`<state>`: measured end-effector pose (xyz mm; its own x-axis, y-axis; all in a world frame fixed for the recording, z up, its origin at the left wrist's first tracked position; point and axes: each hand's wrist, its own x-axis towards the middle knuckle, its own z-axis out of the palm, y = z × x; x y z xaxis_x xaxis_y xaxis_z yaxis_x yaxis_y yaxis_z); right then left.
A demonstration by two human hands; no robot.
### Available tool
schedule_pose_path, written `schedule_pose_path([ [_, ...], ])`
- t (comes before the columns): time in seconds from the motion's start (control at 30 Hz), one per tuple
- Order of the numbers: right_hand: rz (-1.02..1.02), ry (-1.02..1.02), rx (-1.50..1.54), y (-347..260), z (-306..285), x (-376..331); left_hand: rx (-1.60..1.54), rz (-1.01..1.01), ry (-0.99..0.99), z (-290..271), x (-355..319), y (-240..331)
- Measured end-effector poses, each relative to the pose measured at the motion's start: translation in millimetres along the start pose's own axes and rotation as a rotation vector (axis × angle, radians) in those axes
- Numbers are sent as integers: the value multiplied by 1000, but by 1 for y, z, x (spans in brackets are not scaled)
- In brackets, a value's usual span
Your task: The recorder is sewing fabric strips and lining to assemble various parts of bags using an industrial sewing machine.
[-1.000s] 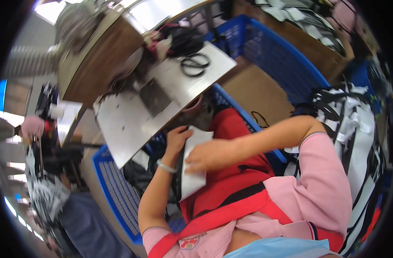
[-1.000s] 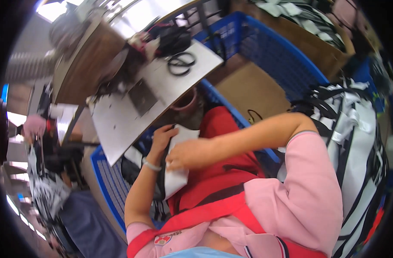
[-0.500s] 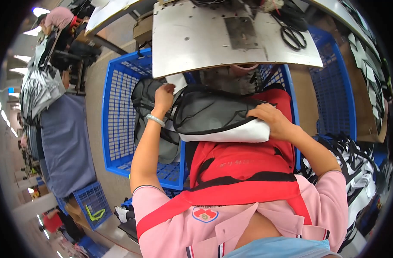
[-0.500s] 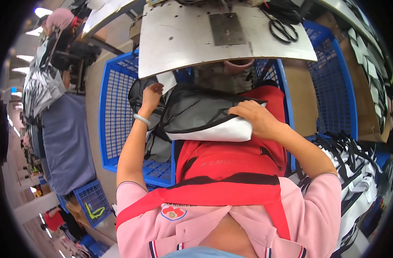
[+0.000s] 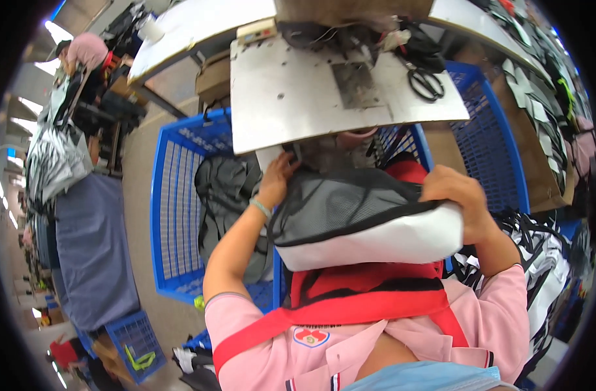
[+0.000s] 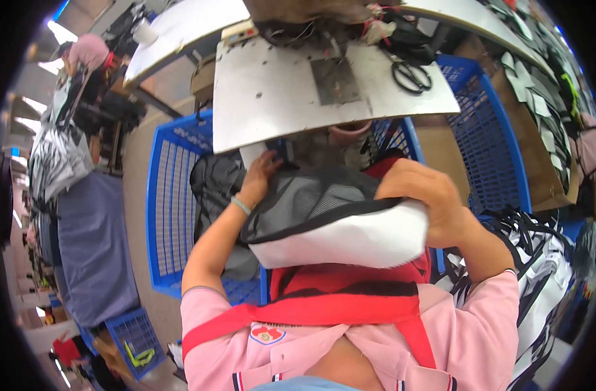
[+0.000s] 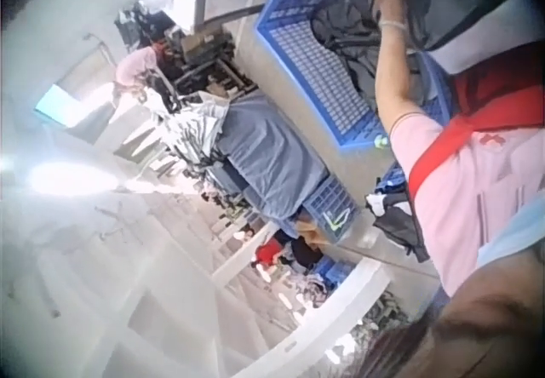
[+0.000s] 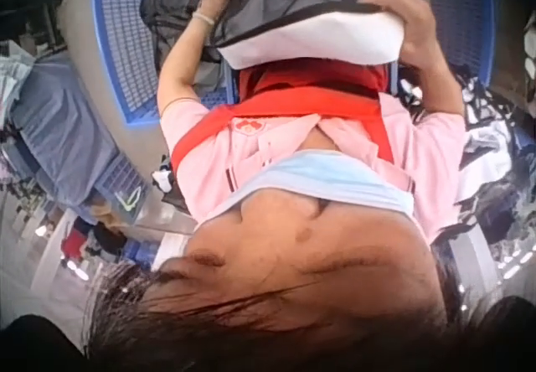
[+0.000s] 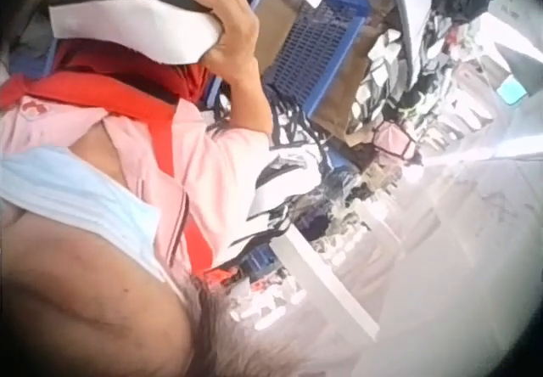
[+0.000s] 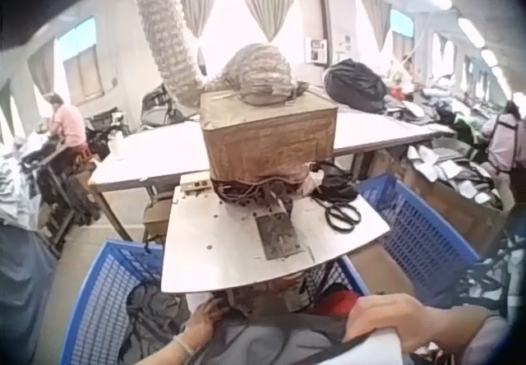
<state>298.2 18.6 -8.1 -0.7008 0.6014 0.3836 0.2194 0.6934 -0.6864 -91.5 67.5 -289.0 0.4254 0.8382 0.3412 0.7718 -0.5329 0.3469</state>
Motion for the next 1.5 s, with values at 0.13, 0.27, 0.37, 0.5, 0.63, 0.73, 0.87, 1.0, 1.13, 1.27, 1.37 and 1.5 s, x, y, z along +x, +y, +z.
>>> schedule_pose_path([
  [0.13,57,330,-302,-6,-74,-24,-342,-124,-91,-34,8,69],
  [0.27,576,283,-167,42,-159,-69,-569,-159,-334,-125,14,141],
  [0.37,892,221,-605,46,-180,-86,-705,-121,-487,-192,31,186],
  [0.5,428,508,-429,-25,-147,-42,-451,206,-493,-218,94,225],
  [0.63,-164,-104,-465,-73,-79,20,-859,186,-812,-217,135,273],
  [0.73,-269,-170,-463,-68,-79,37,-1209,132,-971,-227,152,285],
  [0.87,108,-225,-276,-33,-85,34,-925,-126,-969,-217,183,261],
  [1.0,413,-101,-180,18,-76,47,-481,-35,-649,-178,193,223],
  [1.13,456,-77,-117,62,-72,59,-417,100,-38,-142,184,198],
  [1.27,479,-100,-15,84,-69,68,-796,-241,-220,-137,187,172],
  [1.37,496,-111,27,95,-67,77,-1234,-473,-338,-145,195,154],
  [1.5,519,-56,94,113,-62,87,-1150,-545,-359,-149,211,137],
])
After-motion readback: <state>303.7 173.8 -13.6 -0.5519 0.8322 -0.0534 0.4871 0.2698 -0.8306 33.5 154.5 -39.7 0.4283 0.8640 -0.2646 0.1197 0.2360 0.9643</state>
